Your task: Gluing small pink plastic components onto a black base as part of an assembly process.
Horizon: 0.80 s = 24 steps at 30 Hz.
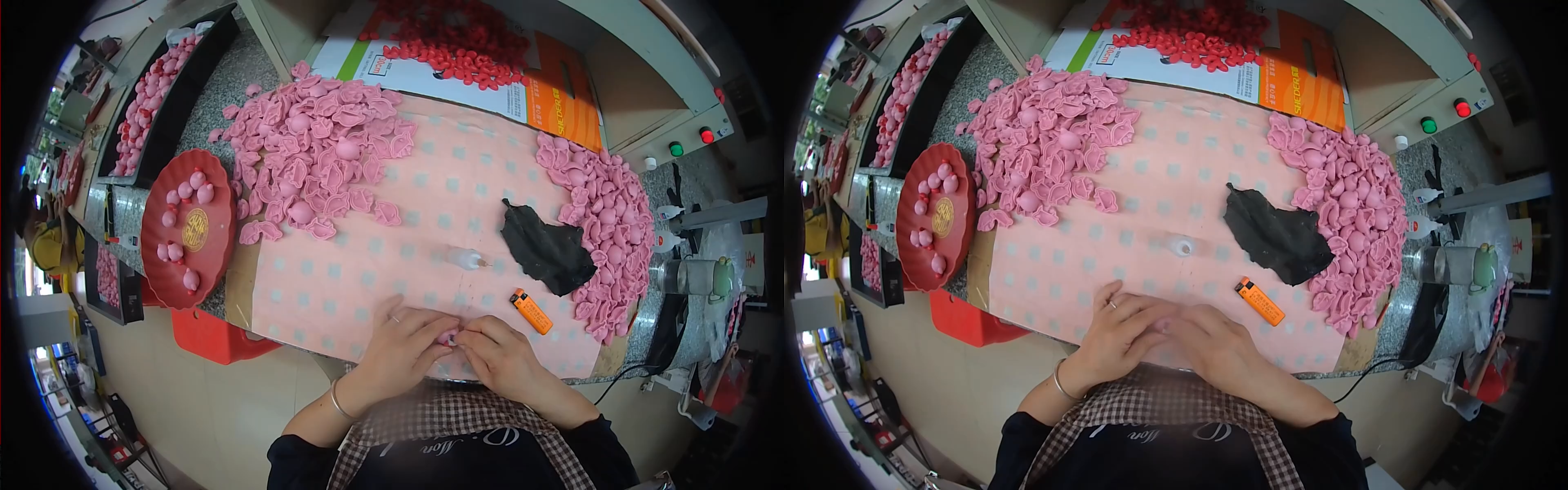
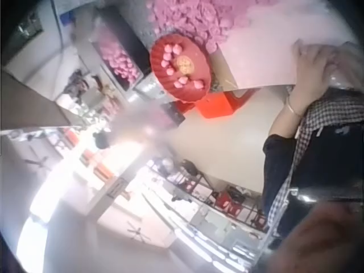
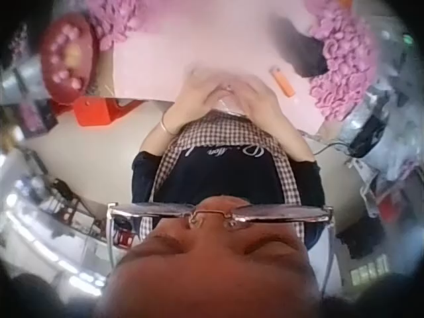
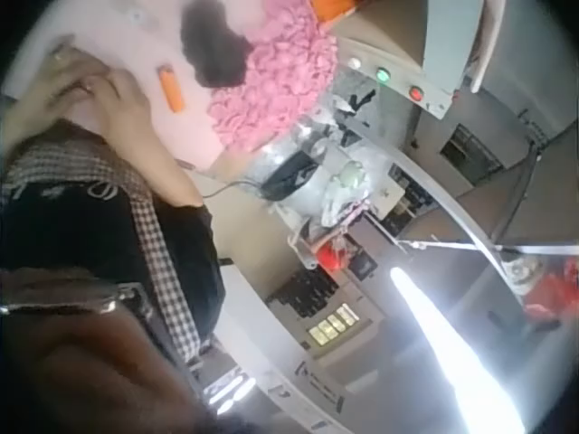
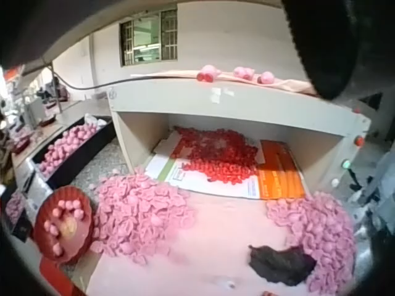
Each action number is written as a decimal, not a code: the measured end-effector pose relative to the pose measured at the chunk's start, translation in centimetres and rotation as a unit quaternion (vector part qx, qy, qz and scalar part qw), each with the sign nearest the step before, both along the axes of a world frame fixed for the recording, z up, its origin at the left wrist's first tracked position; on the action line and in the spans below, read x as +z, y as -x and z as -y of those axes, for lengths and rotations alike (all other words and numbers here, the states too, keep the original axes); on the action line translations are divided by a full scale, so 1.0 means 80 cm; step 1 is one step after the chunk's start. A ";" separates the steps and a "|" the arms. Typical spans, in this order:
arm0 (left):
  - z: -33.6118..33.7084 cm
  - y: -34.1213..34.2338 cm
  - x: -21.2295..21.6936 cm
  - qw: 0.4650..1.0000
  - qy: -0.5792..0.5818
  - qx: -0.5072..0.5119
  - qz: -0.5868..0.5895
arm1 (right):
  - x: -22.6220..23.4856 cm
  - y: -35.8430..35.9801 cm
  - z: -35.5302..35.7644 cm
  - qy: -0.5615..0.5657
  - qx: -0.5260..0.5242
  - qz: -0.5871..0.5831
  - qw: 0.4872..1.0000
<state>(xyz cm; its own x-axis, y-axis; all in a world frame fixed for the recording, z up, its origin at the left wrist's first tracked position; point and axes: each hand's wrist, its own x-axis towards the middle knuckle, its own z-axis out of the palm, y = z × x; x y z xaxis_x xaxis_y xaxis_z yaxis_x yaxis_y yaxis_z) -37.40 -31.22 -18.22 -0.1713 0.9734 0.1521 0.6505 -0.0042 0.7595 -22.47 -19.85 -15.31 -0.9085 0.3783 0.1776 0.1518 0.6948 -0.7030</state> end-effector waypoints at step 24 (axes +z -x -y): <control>-0.020 -0.016 0.015 1.000 0.014 0.001 0.009 | -0.012 -0.036 -0.010 0.110 -0.066 -0.004 0.992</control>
<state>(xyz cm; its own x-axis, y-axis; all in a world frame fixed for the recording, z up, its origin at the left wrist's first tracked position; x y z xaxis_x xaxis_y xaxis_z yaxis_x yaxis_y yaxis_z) -36.13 -29.60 -17.05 -0.1752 0.9770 0.1219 0.6372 0.0182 0.7705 -19.58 -19.03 -16.30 -0.8473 0.5243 0.0850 0.2244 0.4984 -0.8374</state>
